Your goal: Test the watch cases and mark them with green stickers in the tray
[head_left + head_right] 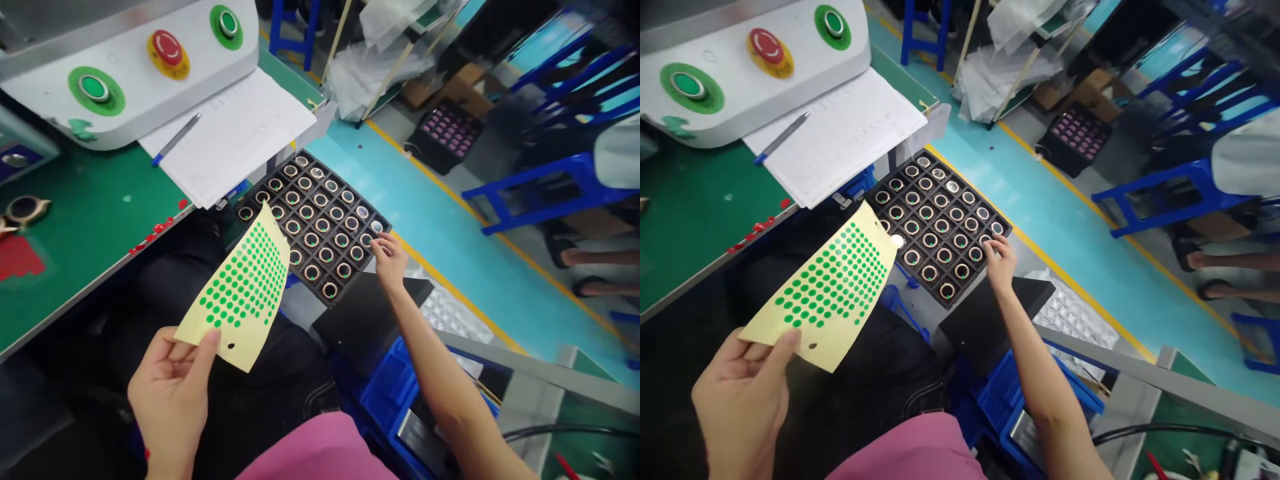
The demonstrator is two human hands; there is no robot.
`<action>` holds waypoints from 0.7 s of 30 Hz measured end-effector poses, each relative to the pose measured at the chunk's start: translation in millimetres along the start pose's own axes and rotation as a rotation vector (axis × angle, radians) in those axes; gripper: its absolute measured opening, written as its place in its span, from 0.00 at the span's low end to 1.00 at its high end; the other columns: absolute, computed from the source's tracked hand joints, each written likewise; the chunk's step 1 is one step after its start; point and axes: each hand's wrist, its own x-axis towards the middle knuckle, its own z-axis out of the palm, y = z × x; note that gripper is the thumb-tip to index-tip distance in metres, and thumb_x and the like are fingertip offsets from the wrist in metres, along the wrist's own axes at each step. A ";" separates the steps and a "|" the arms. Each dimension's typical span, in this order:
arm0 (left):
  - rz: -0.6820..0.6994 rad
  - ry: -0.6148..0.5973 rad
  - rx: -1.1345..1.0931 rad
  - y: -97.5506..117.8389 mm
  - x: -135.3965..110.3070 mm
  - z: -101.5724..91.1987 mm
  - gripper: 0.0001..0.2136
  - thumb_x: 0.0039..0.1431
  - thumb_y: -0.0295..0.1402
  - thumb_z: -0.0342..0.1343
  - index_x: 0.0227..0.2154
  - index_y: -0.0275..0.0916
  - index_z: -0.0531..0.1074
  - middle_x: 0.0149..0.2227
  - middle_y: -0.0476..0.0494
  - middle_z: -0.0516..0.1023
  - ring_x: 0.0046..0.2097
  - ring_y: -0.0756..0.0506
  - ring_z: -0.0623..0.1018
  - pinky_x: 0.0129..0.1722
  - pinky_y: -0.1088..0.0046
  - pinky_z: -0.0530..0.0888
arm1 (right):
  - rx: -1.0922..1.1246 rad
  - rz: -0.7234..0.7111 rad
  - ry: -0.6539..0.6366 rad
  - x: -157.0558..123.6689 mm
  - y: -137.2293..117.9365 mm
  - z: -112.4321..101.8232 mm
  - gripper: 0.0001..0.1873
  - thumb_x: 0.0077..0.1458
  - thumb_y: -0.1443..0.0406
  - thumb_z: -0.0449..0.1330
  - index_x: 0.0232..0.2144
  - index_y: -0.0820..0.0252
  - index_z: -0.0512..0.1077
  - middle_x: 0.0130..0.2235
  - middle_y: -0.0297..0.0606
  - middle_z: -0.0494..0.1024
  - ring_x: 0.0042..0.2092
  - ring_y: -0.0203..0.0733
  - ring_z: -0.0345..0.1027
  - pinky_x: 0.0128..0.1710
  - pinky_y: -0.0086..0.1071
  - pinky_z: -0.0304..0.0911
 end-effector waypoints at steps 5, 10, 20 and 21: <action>-0.148 0.002 -0.020 -14.2 18.0 7.0 0.14 0.43 0.35 0.70 0.34 0.36 0.77 0.27 0.50 0.80 0.31 0.51 0.78 0.30 0.83 0.75 | -0.079 0.186 -0.056 52.0 98.8 5.9 0.14 0.59 0.58 0.60 0.41 0.63 0.72 0.47 0.41 0.75 0.49 0.45 0.70 0.52 0.47 0.64; -0.127 -0.028 0.025 -12.7 19.5 12.5 0.14 0.42 0.29 0.69 0.35 0.36 0.78 0.30 0.50 0.81 0.34 0.50 0.79 0.33 0.83 0.76 | -0.123 0.241 -0.058 52.8 125.2 18.8 0.17 0.60 0.59 0.59 0.49 0.62 0.69 0.53 0.43 0.71 0.53 0.47 0.67 0.52 0.48 0.65; -0.138 -0.024 -0.028 -18.2 25.2 9.6 0.15 0.41 0.30 0.70 0.35 0.35 0.78 0.30 0.46 0.82 0.32 0.47 0.81 0.32 0.81 0.78 | -0.225 0.304 -0.009 56.9 113.7 21.5 0.17 0.60 0.59 0.60 0.48 0.62 0.70 0.54 0.43 0.71 0.54 0.47 0.66 0.54 0.49 0.63; -0.150 -0.041 -0.040 -17.0 24.4 9.9 0.14 0.43 0.31 0.70 0.35 0.35 0.78 0.31 0.45 0.82 0.33 0.47 0.81 0.33 0.81 0.79 | -0.229 0.313 -0.002 56.9 110.3 20.2 0.17 0.60 0.59 0.59 0.48 0.62 0.70 0.53 0.42 0.71 0.53 0.47 0.67 0.53 0.49 0.64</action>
